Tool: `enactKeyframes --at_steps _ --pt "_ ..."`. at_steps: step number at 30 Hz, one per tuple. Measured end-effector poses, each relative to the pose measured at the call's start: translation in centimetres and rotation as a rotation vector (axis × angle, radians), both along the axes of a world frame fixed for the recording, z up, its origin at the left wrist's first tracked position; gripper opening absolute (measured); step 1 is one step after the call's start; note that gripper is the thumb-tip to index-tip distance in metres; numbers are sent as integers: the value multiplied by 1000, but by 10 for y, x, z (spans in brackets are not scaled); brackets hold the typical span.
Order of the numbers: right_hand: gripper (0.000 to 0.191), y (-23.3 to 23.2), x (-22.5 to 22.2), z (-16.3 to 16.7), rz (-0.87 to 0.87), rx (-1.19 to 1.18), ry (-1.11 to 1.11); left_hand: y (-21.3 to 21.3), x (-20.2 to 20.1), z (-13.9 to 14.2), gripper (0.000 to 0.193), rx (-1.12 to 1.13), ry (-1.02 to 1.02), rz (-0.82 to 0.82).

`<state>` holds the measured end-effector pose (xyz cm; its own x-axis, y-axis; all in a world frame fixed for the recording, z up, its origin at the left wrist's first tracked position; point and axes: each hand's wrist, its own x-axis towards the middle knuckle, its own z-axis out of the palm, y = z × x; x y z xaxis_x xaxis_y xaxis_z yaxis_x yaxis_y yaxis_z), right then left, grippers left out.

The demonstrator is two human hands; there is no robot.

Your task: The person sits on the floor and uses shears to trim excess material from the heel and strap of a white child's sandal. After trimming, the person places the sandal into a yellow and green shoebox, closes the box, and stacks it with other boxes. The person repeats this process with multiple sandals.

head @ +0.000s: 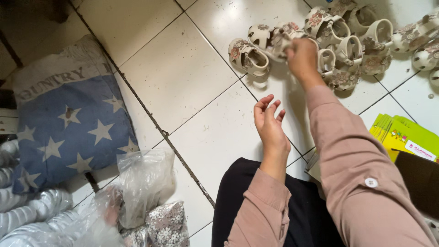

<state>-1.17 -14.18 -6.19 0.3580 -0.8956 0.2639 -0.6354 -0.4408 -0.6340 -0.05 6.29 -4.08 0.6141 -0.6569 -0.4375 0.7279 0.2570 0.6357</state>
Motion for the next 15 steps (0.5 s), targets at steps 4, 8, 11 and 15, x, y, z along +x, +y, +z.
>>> enactKeyframes --at_steps 4,8,11,15 --pt "10 12 -18 23 189 335 -676 -2 4 -13 18 -34 27 12" --pt "17 70 -52 78 231 387 -707 4 7 0 33 -187 -48 19" --pt "20 154 -99 121 156 275 -321 20 5 23 59 -456 14 -13" --pt "54 277 -176 165 273 312 -400 61 -24 48 79 -755 246 -360"
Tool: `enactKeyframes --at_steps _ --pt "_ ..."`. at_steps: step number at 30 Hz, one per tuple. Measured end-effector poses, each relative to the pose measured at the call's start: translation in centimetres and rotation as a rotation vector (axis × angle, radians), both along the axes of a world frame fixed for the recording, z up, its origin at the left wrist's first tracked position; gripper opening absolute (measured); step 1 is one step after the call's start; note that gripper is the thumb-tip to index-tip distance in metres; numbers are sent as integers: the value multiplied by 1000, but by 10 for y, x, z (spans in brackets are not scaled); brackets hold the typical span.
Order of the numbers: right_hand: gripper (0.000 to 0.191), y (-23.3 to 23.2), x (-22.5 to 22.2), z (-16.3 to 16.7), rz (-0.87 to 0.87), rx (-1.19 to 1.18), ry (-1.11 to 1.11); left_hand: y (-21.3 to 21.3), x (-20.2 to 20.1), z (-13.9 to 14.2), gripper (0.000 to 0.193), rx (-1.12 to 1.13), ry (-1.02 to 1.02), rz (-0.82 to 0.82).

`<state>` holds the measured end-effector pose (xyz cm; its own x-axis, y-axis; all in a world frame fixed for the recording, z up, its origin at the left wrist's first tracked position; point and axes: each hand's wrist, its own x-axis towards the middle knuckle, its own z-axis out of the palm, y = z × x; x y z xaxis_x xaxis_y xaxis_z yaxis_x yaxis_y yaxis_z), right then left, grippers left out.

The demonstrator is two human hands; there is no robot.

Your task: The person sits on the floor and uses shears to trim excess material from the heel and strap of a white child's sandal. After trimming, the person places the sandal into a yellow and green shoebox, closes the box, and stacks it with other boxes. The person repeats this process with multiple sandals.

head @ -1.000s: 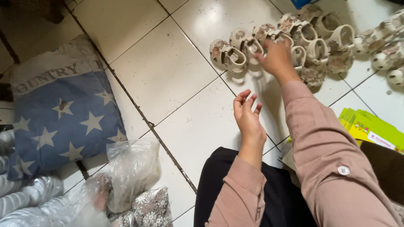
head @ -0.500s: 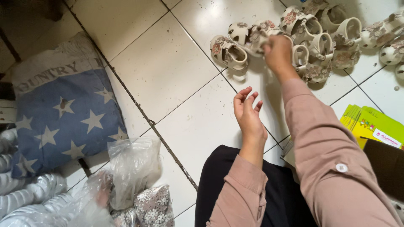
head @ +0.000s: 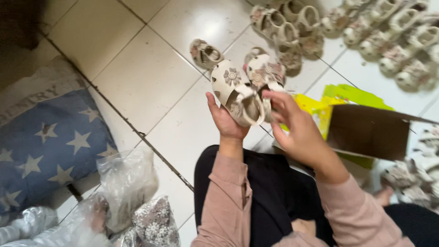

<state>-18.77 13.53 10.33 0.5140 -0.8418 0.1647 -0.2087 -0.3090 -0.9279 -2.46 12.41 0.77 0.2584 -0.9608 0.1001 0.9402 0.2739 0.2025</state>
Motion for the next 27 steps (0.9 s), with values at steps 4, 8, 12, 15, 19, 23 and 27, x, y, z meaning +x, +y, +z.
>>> enactKeyframes --at_steps 4,8,12,15,19,23,27 --pt "41 66 -57 31 -160 89 -4 41 -45 12 77 123 19 -299" --pt "38 104 -96 49 -282 -12 44 73 -98 18 77 76 80 -468" --pt "28 150 -145 44 -406 -591 165 98 -142 20 78 150 169 -509" --pt "17 172 -196 16 -537 -726 215 106 -155 20 77 167 193 -513" --pt "20 168 -249 -57 -435 -255 616 111 -161 17 76 163 191 -511" --pt "30 161 -256 -129 -180 -172 693 108 -166 17 77 152 180 -506" --pt "29 155 -248 -159 -208 -13 862 101 -166 18 77 163 150 -477"
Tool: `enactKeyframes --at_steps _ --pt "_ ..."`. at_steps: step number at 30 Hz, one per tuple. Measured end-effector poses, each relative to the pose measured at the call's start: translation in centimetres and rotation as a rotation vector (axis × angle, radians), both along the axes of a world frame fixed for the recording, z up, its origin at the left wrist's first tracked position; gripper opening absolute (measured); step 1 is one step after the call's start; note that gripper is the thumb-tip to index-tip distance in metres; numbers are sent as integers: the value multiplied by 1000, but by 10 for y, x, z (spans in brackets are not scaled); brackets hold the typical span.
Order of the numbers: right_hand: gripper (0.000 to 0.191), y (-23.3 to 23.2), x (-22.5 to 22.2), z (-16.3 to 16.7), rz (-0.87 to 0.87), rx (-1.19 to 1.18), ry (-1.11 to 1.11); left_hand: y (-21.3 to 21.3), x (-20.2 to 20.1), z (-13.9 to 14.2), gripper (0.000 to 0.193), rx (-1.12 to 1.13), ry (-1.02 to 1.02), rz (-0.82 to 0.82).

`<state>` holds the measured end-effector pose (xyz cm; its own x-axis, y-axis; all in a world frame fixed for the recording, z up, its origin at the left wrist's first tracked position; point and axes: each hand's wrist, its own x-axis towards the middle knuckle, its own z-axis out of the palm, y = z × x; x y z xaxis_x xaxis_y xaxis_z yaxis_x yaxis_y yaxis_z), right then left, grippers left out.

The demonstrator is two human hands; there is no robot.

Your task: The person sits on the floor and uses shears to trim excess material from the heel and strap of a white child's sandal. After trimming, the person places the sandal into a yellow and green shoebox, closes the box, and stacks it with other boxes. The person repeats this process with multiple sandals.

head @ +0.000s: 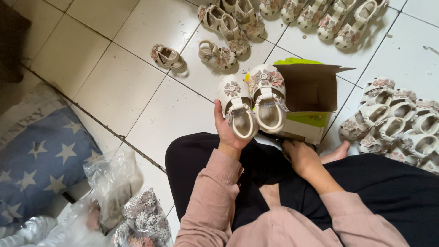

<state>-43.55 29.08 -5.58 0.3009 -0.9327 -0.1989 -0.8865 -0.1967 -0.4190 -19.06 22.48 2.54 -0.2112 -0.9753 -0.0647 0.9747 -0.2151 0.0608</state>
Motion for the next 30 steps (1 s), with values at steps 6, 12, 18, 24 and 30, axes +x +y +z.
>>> enactKeyframes --at_steps 6,12,18,24,30 --pt "53 -9 6 -1 -14 -277 -2 -8 11 -6 77 30 -67 33" --pt "31 -9 6 -7 -17 36 290 -10 18 -16 75 106 -210 73" --pt "32 -3 -17 11 -30 60 20 -10 29 -48 71 242 -269 185" --pt "27 -5 -70 70 -53 269 -109 -24 26 -90 66 399 -418 248" --pt "59 3 -58 109 -233 345 -867 -14 21 -54 63 253 -669 494"
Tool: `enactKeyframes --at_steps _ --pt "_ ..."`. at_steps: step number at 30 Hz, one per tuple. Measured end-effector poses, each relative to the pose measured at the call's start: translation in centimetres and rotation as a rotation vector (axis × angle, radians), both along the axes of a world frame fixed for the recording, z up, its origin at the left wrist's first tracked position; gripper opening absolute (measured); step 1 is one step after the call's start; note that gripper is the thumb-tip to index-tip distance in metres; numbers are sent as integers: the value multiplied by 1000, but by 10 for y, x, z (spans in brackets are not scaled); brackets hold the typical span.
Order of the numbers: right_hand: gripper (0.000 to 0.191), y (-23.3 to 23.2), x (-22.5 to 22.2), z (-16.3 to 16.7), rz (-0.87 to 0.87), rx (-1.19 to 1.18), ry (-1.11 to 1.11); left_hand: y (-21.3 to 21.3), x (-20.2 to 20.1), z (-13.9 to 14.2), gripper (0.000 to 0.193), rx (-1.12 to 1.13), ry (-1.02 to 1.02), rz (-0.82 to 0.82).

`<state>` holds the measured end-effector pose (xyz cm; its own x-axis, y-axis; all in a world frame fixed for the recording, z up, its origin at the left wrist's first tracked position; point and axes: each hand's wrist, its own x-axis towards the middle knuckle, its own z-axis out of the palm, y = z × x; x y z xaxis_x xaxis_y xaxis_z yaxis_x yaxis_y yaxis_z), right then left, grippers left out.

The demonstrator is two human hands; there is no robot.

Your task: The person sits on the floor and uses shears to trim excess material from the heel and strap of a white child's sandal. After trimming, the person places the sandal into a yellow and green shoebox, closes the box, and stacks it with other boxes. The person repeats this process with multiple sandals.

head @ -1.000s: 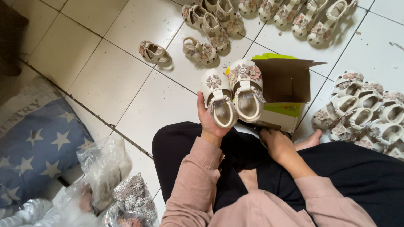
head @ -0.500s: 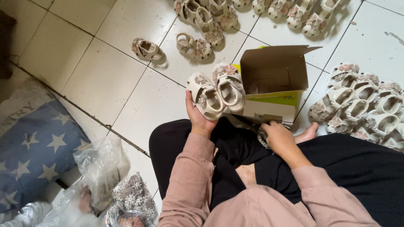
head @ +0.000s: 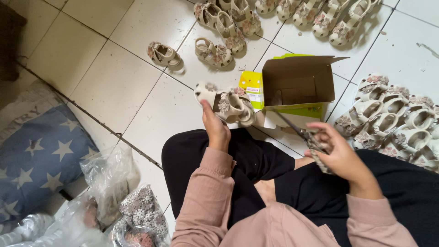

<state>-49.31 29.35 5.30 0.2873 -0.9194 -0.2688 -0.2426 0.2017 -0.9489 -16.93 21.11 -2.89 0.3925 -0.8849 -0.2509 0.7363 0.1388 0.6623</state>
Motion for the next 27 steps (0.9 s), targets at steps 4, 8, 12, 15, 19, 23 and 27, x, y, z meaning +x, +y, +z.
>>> enactKeyframes --at_steps 4,8,12,15,19,23,27 --pt "58 7 45 4 -98 -201 -78 23 -10 57 78 -277 240 -413" --pt "69 7 60 18 -79 -575 454 34 -24 104 106 -421 95 -511" --pt "67 3 62 30 -78 -891 566 34 -27 123 113 -338 123 -487" --pt "67 1 64 32 -64 -902 552 29 -28 123 113 -268 79 -454" --pt "69 -2 67 31 -65 -937 540 27 -27 118 109 -209 43 -437" --pt "69 -2 67 32 -59 -922 516 29 -28 118 106 -236 -6 -430" --pt "69 -2 66 35 -56 -915 517 31 -25 121 108 -213 -8 -463"
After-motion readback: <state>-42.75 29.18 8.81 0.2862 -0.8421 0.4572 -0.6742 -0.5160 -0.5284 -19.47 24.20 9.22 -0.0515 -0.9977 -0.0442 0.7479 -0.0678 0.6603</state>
